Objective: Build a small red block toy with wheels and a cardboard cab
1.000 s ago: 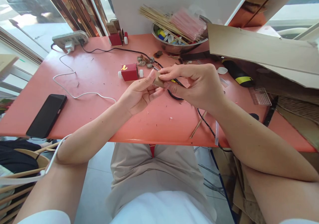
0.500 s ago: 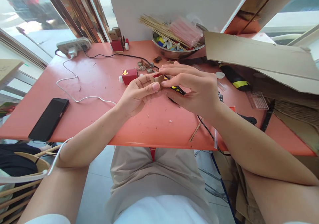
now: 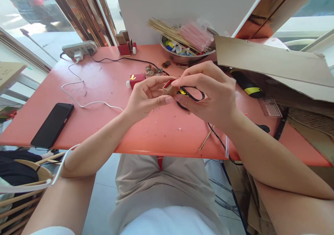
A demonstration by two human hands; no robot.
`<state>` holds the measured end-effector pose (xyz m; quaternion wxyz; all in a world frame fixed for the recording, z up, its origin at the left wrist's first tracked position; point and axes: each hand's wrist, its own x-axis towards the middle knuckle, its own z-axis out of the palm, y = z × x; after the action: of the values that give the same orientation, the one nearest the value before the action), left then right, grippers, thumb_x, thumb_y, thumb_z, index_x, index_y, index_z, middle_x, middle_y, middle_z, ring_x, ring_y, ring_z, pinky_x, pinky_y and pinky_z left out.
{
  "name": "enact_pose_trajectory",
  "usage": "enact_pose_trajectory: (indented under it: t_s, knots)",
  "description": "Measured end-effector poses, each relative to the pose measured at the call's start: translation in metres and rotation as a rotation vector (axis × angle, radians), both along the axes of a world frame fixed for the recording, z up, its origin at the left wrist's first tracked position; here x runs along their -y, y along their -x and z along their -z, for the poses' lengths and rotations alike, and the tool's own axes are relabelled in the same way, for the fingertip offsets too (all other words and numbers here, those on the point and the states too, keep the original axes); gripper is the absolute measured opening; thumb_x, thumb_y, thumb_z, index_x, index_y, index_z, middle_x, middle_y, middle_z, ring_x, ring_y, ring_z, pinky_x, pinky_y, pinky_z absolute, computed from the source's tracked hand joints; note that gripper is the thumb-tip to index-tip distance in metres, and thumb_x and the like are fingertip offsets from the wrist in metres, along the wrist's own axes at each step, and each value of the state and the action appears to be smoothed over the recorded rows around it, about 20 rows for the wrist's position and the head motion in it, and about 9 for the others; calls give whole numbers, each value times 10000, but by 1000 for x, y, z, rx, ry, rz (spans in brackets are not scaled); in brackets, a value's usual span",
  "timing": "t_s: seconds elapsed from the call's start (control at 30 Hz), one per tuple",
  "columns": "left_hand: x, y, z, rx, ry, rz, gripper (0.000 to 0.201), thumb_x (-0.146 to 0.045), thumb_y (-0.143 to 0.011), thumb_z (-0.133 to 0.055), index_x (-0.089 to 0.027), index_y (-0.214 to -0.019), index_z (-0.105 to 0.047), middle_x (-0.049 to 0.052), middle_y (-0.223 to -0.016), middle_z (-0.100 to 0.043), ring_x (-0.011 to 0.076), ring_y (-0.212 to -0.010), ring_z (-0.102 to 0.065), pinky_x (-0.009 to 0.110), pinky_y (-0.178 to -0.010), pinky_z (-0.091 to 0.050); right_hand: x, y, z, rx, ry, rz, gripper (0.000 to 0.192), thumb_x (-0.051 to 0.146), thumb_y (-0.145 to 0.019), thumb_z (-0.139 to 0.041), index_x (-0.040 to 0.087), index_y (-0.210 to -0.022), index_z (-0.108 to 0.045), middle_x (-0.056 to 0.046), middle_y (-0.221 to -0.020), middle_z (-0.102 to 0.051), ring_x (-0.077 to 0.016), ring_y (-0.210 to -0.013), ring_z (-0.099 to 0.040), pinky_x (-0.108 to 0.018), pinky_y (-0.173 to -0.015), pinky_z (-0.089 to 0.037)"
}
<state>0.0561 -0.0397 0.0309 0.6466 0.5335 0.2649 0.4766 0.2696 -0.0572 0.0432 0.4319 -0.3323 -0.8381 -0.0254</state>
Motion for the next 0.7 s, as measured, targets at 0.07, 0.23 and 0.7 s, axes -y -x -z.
enact_pose_trajectory:
  t_s: [0.07,0.23,0.7]
  knots:
    - [-1,1,1,-16,18,32,627,-507,-532,-1091,-210,-1024,-839,72,-994,-865,303,-1058,-835,355,-872,-674,0,-2,-1,19,6,-8,119,416,-1032,-724,365,-1114,-793,-46,-1101,-760,-241,-997,-737,-436,-875,-636]
    - [-1,2,2,-3,35,87,624,-544,-592,-1066,-209,-1072,-851,65,-873,-846,316,-1063,-835,343,-814,-667,0,-1,-2,86,-44,-7,199,509,-1035,-718,348,-1141,-767,-48,-1112,-759,-228,-985,-727,-409,-856,-617]
    - [1,1,-3,-36,56,147,608,-589,-590,-1053,-203,-1012,-848,86,-978,-869,347,-1179,-818,391,-930,-687,4,-2,4,115,-52,12,201,439,-1024,-749,375,-1213,-725,-37,-1181,-785,-262,-1092,-740,-447,-994,-559]
